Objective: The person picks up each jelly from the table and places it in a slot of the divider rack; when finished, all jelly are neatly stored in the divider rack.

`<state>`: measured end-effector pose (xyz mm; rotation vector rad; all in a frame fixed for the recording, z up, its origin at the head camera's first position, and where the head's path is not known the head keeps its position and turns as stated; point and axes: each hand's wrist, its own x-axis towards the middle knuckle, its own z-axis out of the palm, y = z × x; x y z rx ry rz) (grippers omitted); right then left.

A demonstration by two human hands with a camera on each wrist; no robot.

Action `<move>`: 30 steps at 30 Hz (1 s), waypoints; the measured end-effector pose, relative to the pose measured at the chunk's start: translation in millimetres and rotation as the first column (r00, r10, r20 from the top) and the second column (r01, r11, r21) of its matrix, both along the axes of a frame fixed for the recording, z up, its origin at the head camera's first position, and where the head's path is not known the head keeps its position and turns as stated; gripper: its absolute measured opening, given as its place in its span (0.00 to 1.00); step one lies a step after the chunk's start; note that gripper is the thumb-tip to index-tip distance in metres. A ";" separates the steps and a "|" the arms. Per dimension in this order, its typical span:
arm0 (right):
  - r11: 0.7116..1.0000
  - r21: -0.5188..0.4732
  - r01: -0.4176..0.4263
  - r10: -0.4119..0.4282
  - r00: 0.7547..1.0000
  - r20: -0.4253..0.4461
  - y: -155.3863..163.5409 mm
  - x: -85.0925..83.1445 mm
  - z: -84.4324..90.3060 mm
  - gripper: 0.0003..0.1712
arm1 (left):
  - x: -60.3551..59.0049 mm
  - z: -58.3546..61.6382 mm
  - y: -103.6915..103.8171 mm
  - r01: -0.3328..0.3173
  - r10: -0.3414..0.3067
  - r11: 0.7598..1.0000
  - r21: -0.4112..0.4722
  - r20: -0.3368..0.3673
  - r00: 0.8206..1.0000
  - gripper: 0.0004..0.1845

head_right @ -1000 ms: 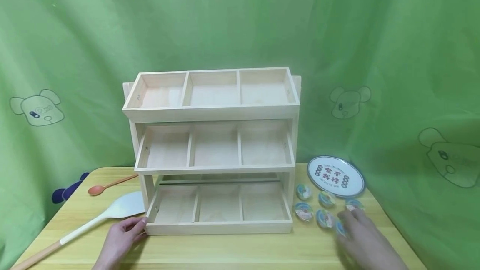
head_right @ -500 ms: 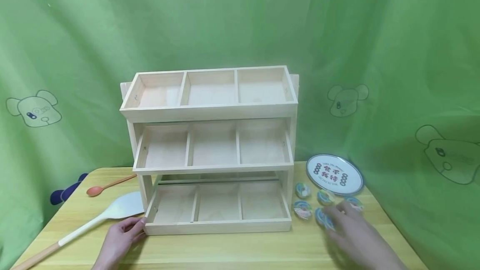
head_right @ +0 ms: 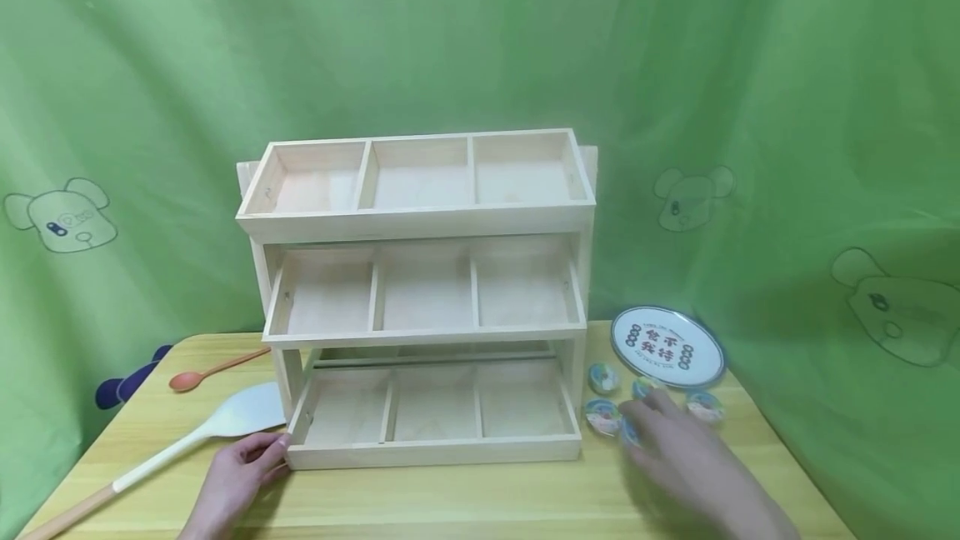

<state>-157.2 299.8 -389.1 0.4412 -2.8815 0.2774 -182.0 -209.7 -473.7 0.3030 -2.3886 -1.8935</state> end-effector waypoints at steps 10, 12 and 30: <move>0.997 -0.031 -0.077 0.076 0.997 -0.034 -19.0 -4.2 9.0 0.24 | -2.4 -2.5 1.3 -0.006 0.006 1.000 0.025 0.002 1.000 0.17; 0.997 -0.043 -0.070 0.070 0.998 -0.008 -23.7 -6.4 9.6 0.24 | -1.6 -2.7 0.7 -0.014 0.014 1.000 0.020 0.006 1.000 0.17; 0.993 -0.009 -0.114 0.114 0.991 0.076 -53.4 -13.0 7.3 0.23 | 0.5 -0.9 2.5 -0.023 0.022 0.999 0.043 0.014 1.000 0.17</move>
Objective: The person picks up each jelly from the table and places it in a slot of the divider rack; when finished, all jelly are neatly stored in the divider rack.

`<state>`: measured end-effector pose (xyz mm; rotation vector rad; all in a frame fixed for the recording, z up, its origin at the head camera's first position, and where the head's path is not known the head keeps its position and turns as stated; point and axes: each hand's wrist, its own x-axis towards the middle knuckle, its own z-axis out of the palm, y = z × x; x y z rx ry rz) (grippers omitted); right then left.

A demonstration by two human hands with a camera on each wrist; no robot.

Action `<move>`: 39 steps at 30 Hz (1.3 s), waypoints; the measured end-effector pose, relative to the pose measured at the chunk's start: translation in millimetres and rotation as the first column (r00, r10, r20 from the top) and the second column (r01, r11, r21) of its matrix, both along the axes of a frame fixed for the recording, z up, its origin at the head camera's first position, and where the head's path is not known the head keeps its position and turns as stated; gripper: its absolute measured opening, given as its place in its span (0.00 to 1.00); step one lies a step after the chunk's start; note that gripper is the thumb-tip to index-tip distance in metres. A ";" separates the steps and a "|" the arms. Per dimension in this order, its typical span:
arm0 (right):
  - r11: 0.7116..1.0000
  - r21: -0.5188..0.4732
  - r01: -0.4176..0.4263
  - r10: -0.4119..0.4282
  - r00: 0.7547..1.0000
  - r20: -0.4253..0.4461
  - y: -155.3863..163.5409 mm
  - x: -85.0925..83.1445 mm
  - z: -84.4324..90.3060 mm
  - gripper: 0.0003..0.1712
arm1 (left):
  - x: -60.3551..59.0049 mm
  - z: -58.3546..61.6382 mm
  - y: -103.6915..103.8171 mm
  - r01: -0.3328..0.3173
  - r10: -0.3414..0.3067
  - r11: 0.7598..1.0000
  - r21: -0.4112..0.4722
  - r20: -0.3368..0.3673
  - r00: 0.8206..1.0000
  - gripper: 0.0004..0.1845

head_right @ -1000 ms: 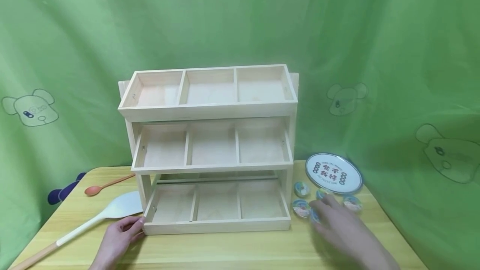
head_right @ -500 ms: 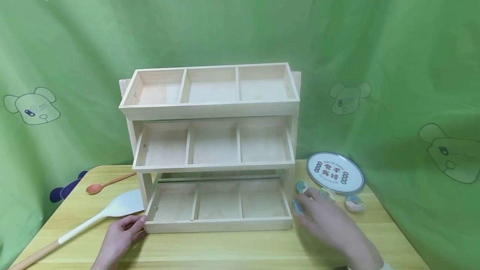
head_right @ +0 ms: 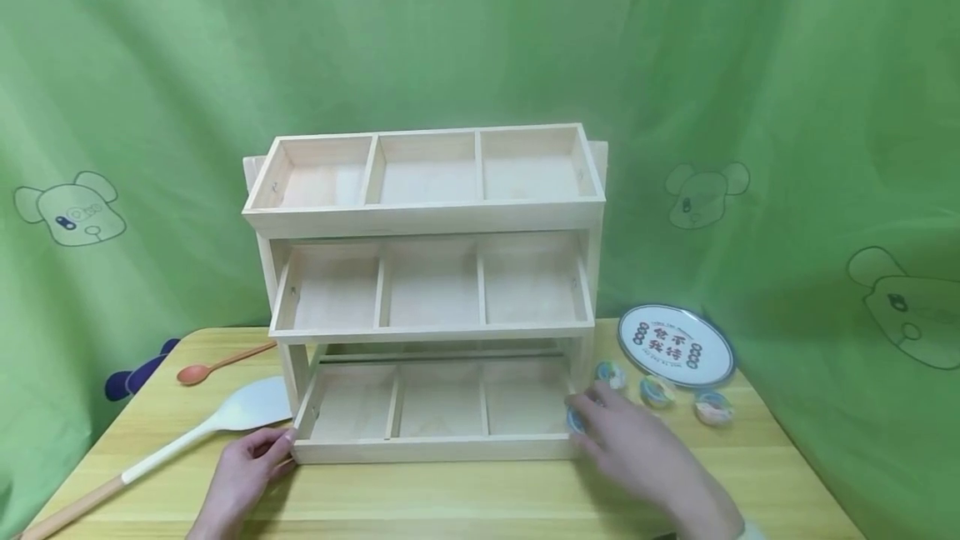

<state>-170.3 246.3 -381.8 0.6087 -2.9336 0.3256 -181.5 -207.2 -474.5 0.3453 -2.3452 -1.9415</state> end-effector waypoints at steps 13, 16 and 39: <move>0.999 0.022 -0.038 0.040 0.997 -0.066 -17.9 -0.4 0.9 0.22 | 0.9 1.3 0.9 0.006 -0.006 1.000 -0.004 0.010 1.000 0.15; 0.998 0.030 -0.050 0.053 0.994 -0.093 -21.1 -0.5 -0.1 0.22 | 0.9 0.5 1.1 0.005 -0.005 1.000 -0.002 0.015 1.000 0.15; 0.976 0.060 -0.207 0.214 0.967 -0.139 -47.3 -19.1 -1.0 0.21 | -0.6 2.7 1.8 0.006 -0.006 0.999 0.041 0.013 1.000 0.16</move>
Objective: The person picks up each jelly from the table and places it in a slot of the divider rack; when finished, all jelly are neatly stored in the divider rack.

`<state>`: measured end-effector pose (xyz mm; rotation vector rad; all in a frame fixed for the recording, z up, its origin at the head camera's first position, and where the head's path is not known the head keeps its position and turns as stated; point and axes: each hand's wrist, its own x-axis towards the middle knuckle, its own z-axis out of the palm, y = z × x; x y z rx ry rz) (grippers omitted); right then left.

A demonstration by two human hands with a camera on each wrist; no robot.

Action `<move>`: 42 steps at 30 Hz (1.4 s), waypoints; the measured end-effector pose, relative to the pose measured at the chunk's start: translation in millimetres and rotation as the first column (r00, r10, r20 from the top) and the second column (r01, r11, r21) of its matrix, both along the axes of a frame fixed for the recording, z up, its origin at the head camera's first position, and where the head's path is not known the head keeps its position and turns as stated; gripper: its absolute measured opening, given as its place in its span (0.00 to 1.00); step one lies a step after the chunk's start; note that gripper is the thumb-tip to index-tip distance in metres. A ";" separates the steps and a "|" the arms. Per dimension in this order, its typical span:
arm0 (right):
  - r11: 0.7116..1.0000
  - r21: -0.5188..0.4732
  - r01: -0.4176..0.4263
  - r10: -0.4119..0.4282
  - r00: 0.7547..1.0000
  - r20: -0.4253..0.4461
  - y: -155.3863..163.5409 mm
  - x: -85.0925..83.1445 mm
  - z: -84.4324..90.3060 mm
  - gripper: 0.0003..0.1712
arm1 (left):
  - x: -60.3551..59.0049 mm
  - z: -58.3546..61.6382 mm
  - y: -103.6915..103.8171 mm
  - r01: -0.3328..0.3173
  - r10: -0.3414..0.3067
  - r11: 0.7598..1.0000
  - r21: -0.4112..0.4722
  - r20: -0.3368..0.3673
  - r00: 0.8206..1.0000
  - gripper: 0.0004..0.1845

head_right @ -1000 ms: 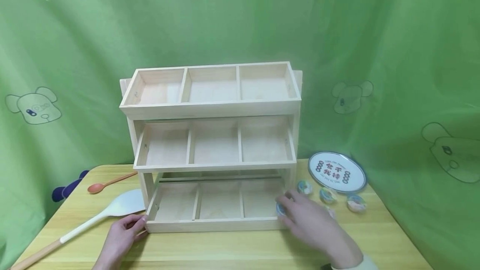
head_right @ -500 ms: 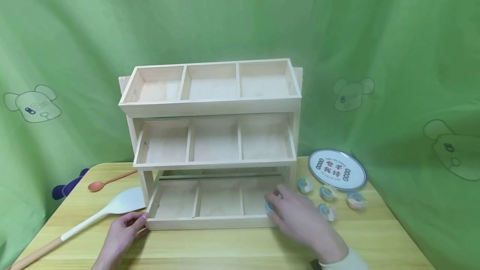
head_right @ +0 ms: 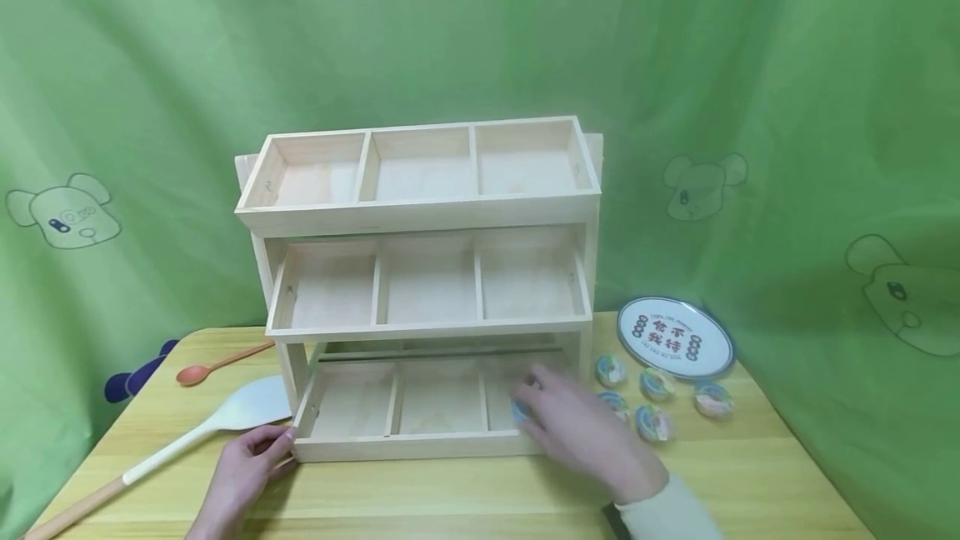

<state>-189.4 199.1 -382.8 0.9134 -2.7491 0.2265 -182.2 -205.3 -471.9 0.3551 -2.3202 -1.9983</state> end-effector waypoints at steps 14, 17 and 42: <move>0.998 -0.039 -0.045 0.049 0.993 0.104 -17.8 -13.7 -1.2 0.23 | 0.5 -1.9 1.0 -0.030 0.030 1.000 0.008 0.002 1.000 0.16; 0.997 -0.055 -0.059 0.065 0.992 0.111 -24.0 -17.0 0.4 0.24 | 0.9 -2.1 0.2 -0.030 0.030 1.000 0.006 -0.002 1.000 0.17; 0.976 -0.175 -0.133 0.170 0.961 0.218 -67.2 -35.4 1.1 0.21 | 0.2 -2.4 2.7 -0.039 0.039 0.999 -0.010 -0.003 0.999 0.16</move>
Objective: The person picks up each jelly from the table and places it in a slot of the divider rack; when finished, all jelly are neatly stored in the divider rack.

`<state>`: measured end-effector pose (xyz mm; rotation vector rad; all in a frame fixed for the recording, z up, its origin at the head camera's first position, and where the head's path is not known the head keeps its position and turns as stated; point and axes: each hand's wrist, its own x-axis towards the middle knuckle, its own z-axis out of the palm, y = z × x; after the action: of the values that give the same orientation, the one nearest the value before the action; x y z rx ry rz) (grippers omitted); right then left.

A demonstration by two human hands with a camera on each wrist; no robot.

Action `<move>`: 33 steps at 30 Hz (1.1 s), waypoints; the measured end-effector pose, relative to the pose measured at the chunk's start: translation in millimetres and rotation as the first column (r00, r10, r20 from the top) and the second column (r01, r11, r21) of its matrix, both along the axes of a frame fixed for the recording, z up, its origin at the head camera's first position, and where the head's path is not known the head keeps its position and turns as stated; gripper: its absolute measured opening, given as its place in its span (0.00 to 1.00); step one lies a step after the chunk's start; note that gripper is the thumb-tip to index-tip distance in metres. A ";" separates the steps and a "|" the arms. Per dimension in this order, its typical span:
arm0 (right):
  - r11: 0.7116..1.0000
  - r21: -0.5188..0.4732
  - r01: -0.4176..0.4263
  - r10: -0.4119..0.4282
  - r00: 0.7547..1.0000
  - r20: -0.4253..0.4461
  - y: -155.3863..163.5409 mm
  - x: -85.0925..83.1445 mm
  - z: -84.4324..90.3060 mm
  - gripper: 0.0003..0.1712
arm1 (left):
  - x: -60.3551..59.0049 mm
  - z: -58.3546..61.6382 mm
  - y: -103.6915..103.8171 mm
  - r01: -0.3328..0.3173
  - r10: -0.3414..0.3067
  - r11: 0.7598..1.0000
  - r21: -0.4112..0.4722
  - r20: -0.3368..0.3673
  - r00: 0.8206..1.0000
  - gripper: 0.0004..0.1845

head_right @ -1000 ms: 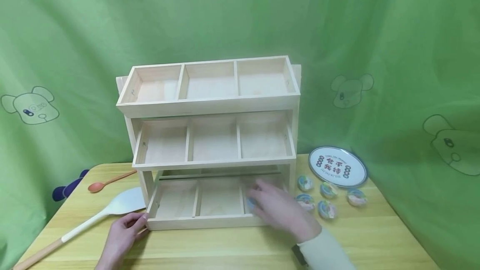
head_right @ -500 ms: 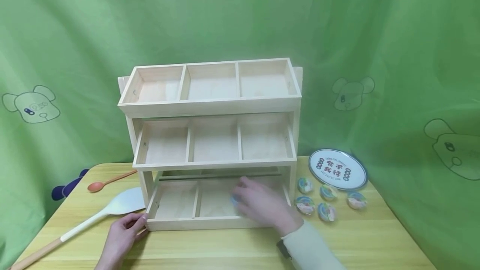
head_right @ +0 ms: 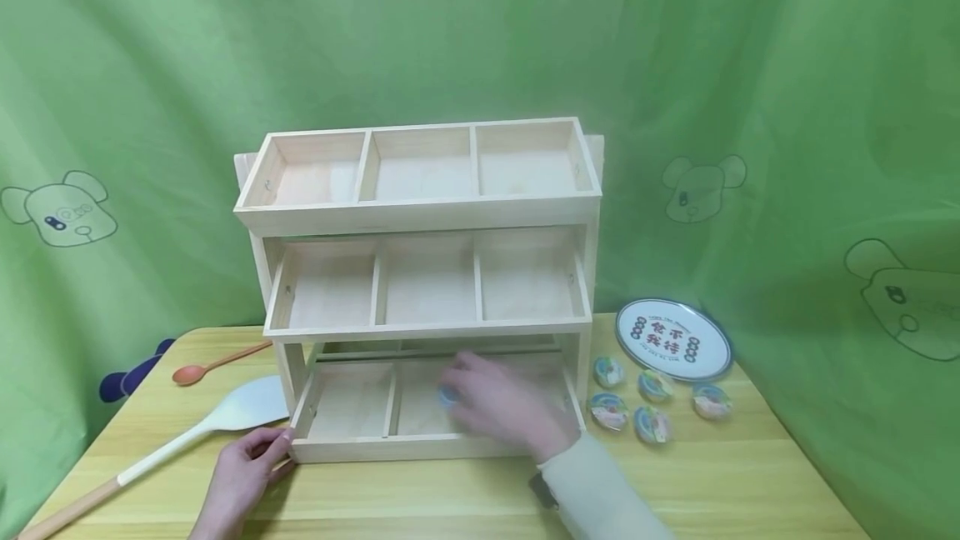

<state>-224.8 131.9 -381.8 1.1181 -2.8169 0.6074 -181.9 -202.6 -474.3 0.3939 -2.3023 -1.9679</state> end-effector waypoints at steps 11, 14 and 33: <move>0.999 0.014 -0.031 0.031 0.999 0.009 -15.6 -8.8 -6.6 0.22 | 0.3 -0.4 -1.4 0.018 -0.018 1.000 0.004 0.001 1.000 0.16; 0.999 0.017 -0.045 0.045 0.999 0.008 -20.8 -8.2 -4.7 0.22 | 1.3 -0.8 -1.5 0.014 -0.014 1.000 0.014 0.001 1.000 0.17; 0.996 0.055 -0.063 0.062 0.998 0.007 -58.0 -22.0 -6.3 0.22 | 1.1 -2.5 -3.1 0.018 -0.018 0.999 0.028 0.004 1.000 0.17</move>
<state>-246.8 74.0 -388.0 1.2200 -2.8295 0.5402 -180.8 -205.8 -476.8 0.3813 -2.2907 -2.0114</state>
